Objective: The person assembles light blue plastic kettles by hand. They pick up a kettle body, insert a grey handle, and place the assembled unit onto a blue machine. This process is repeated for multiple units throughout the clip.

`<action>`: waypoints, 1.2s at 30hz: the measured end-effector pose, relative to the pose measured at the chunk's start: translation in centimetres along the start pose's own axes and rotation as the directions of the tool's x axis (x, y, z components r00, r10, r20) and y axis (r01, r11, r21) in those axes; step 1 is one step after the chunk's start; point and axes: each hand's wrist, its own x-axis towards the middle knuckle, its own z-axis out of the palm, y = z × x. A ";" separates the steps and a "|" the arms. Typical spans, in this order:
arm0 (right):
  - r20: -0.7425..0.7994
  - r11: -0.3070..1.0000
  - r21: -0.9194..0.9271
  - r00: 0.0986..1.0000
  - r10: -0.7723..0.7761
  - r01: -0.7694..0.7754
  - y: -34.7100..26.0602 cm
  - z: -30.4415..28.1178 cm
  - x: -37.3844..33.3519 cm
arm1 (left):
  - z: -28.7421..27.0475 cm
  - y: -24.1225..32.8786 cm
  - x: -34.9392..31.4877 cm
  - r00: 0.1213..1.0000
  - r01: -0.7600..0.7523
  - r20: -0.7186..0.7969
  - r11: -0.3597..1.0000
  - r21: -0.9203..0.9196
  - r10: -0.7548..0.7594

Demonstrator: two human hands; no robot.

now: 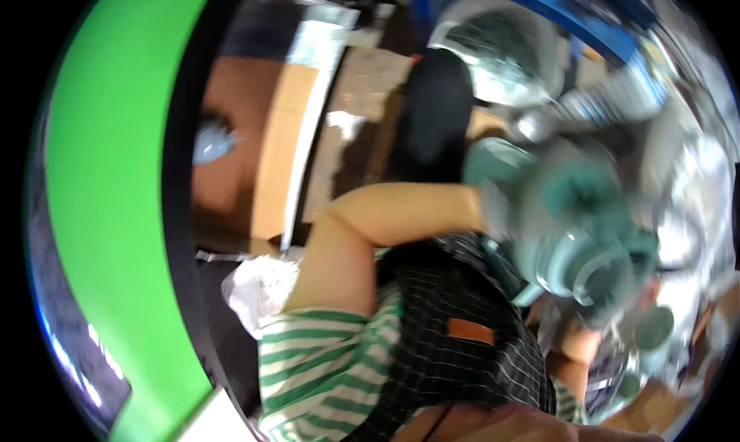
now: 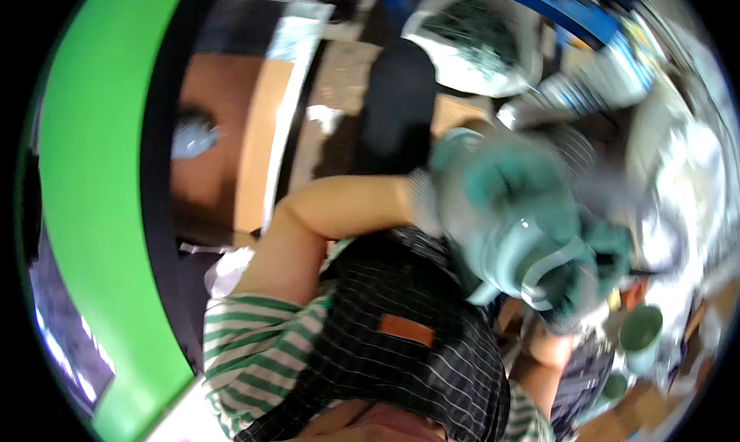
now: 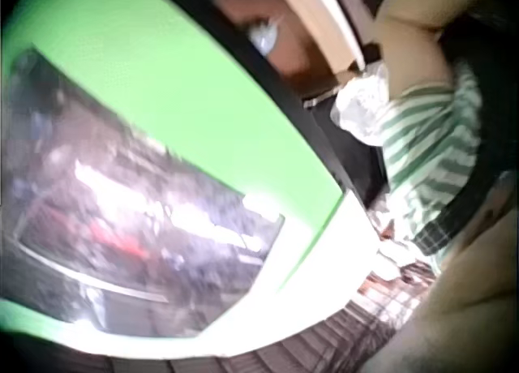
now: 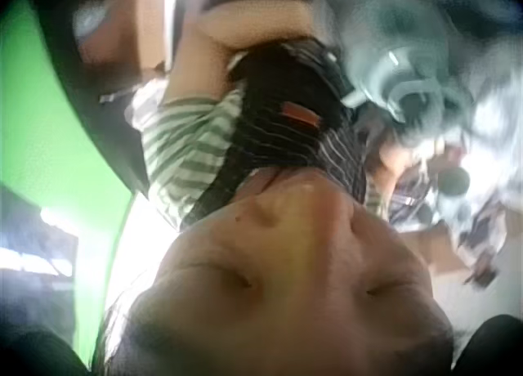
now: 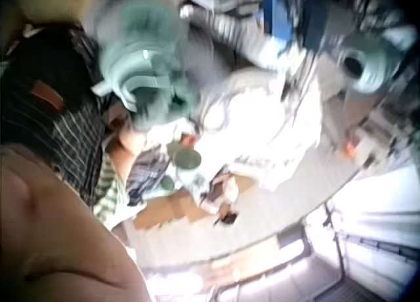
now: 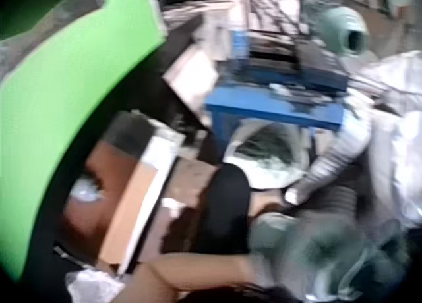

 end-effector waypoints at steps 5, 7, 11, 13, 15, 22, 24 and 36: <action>0.105 0.968 0.241 0.994 0.039 -0.064 2.9 3.4 3.5 | -9.1 -4.8 -2.7 0.763 0.446 -0.403 0.862 -0.240 -0.506; 0.009 0.977 0.196 0.997 -0.082 0.079 0.7 2.7 0.6 | -7.7 -3.4 -2.8 0.814 0.372 -0.376 0.895 -0.248 -0.442; -0.052 0.976 0.138 0.985 -0.163 0.168 0.9 2.8 0.2 | -7.7 -2.2 -2.3 0.806 0.304 -0.310 0.802 -0.513 -0.504; -0.016 0.985 0.156 0.998 -0.069 0.070 1.1 2.7 0.0 | -7.9 -2.2 -2.4 0.793 0.335 -0.339 0.826 -0.452 -0.507; 0.098 0.991 0.130 0.995 -0.022 0.009 -0.2 3.4 0.0 | -7.9 -2.4 -2.6 0.741 0.356 -0.403 0.822 -0.443 -0.538; 0.499 0.732 -0.153 0.692 -0.523 0.664 0.6 1.0 1.5 | -7.0 -2.5 -3.5 0.670 0.519 -0.409 0.785 -0.338 -0.619; 0.457 0.766 -0.103 0.714 -0.530 0.635 1.4 0.6 2.0 | -5.6 -3.3 -3.5 0.764 0.361 -0.370 0.825 -0.435 -0.529; 0.043 0.896 -0.267 0.933 -0.356 0.354 2.2 0.1 0.8 | -2.7 -5.8 -4.9 0.935 -0.293 0.350 0.689 0.662 0.061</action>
